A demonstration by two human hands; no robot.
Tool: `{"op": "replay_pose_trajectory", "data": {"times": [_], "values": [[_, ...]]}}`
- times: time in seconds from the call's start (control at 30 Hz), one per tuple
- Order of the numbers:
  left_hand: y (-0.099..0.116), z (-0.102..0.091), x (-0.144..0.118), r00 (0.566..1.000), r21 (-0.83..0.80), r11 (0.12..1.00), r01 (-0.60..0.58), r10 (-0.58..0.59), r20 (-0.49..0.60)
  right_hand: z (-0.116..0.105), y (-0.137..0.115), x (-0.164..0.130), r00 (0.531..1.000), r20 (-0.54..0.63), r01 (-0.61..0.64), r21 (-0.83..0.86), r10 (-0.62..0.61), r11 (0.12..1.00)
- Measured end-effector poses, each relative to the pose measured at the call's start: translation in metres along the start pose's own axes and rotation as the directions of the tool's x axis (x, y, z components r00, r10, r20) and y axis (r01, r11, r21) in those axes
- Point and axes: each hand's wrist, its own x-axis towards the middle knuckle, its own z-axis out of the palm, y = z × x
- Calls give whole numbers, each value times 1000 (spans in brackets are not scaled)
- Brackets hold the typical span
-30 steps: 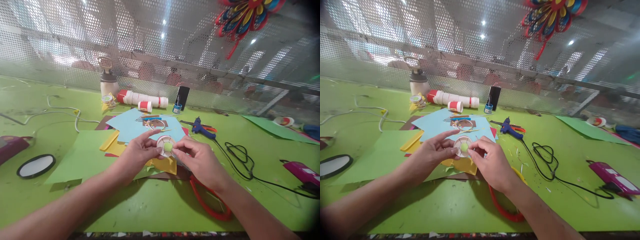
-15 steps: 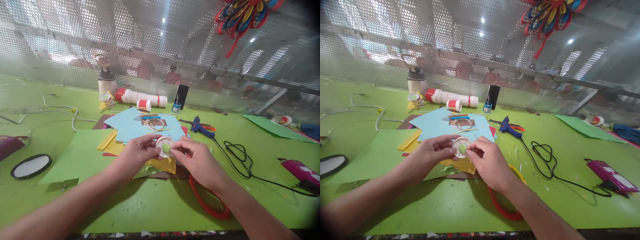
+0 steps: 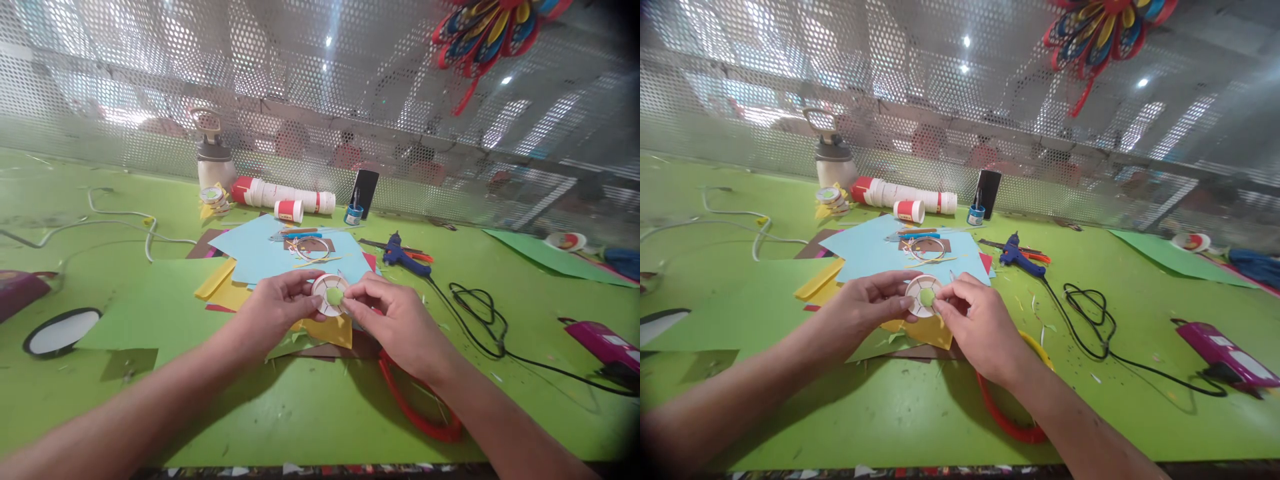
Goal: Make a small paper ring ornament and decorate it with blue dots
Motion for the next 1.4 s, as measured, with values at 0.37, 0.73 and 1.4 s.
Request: {"op": "replay_pose_trajectory", "data": {"times": [0.37, 0.73, 1.4], "values": [[-2, -4, 0, 1000, 111, 994, 26, -27, 7, -2, -1, 0, 998, 59, -26, -11, 26, 1000], [0, -3, -1, 1000, 210, 978, 16, -20, 16, -3, -1, -2, 994, 98, -51, -40, 55, 998], [4, 3, -4, 999, 227, 974, 19, -26, 29, -1, -2, 0, 989, 122, -80, -57, 87, 995]]}}
